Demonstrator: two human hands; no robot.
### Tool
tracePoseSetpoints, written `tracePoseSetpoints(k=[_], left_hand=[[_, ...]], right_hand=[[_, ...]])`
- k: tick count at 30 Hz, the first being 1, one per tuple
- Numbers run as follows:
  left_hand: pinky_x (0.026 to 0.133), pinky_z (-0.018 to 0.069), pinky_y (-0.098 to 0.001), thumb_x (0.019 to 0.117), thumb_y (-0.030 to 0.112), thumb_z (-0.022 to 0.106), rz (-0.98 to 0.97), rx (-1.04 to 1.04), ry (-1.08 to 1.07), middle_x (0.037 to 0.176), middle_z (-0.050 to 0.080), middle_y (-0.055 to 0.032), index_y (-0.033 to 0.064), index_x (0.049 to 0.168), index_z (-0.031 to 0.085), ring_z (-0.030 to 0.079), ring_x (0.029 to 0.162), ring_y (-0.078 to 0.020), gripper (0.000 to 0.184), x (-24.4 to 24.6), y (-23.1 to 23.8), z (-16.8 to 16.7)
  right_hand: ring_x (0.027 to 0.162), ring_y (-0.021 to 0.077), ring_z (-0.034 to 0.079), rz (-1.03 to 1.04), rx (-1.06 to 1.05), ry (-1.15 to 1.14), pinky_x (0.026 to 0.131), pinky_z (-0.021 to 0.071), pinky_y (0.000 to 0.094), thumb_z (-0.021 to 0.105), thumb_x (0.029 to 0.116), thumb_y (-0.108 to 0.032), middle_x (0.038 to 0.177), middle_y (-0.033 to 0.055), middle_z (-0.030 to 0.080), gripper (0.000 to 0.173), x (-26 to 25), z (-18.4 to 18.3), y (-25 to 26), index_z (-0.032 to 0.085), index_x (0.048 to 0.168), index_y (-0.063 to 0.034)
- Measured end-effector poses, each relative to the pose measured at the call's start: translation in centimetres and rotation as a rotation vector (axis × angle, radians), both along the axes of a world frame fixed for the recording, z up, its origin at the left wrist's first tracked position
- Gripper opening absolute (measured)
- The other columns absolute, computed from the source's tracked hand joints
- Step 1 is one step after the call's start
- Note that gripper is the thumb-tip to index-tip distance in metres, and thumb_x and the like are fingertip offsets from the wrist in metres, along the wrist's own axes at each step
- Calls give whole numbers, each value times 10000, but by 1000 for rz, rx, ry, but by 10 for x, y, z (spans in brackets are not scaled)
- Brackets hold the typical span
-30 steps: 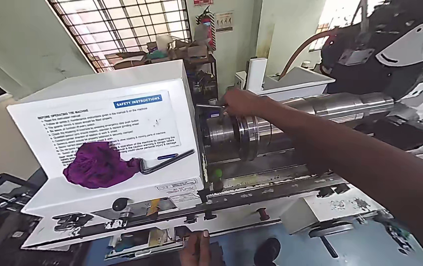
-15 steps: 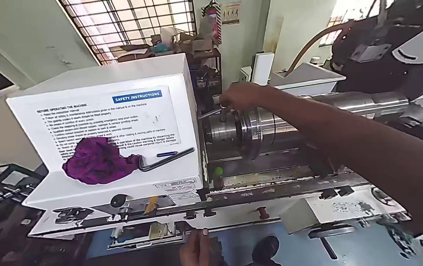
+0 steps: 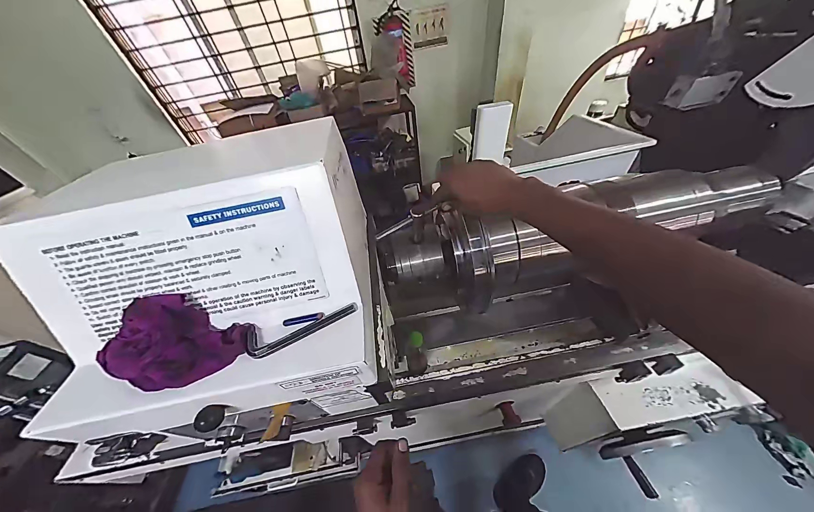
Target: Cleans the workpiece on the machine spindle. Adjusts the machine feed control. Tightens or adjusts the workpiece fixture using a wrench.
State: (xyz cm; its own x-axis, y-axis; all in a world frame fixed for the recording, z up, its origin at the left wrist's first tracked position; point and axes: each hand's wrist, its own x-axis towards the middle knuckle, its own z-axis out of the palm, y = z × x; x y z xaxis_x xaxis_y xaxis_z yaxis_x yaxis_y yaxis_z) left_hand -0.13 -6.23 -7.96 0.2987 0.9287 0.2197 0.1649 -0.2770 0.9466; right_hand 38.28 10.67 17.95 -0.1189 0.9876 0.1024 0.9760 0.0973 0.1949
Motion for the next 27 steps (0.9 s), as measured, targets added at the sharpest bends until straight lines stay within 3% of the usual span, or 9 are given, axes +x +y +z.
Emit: tracePoseSetpoints(k=[7,11,13,18,22,25,27], left_hand=[[473,540,-228,1023,163,539,-9,-17,25,588,612,23,-5,886,657,594,479,-36,247,6,-3,-9],[468,549,-260,1022,177,550,-50,-27,39,592,611,3,-11,896,673,595,476,-65,257,20,-1,-7],[459,536,-255,1020,178,547,-64,-27,38,586,600,5,-7,904,674,585,470,-66,252,26,1,-4],[449,530,-243,1018,158,541,-34,-27,4,566,597,20,8,883,655,582,457,-57,232,32,0,0],[451,519,-231,1015,139,542,-6,-48,0,572,600,17,-1,884,659,574,461,-47,225,26,-4,-8],[456,515,-227,1019,171,546,2,-56,34,578,600,29,8,876,662,570,468,-41,246,20,-4,-12],[448,517,-236,1022,185,544,4,-69,52,579,600,28,17,887,665,569,463,-45,247,18,-5,-13]], right_hand=[[1204,406,594,111,66,98,973,479,632,675,981,-162,1237,181,637,238,0,-14,5,724,1208,-112],[1217,381,622,197,40,150,980,486,630,686,970,-158,1315,146,652,478,-25,-19,11,593,1436,-213],[1157,370,639,227,-36,145,943,517,604,640,996,-133,1251,153,654,415,-32,-17,16,621,1404,-205],[1112,293,676,347,-79,245,1009,509,501,656,986,-94,1192,117,719,329,-17,-1,22,699,1309,-139],[1062,301,690,295,-99,187,946,539,542,663,987,-112,1150,104,724,328,-25,8,21,701,1306,-181],[1187,339,644,286,-13,161,1048,482,568,650,1002,-132,1233,124,707,356,-25,26,14,678,1353,-183],[1138,334,662,285,61,168,1027,486,548,651,992,-125,1179,130,723,333,-25,36,7,695,1321,-151]])
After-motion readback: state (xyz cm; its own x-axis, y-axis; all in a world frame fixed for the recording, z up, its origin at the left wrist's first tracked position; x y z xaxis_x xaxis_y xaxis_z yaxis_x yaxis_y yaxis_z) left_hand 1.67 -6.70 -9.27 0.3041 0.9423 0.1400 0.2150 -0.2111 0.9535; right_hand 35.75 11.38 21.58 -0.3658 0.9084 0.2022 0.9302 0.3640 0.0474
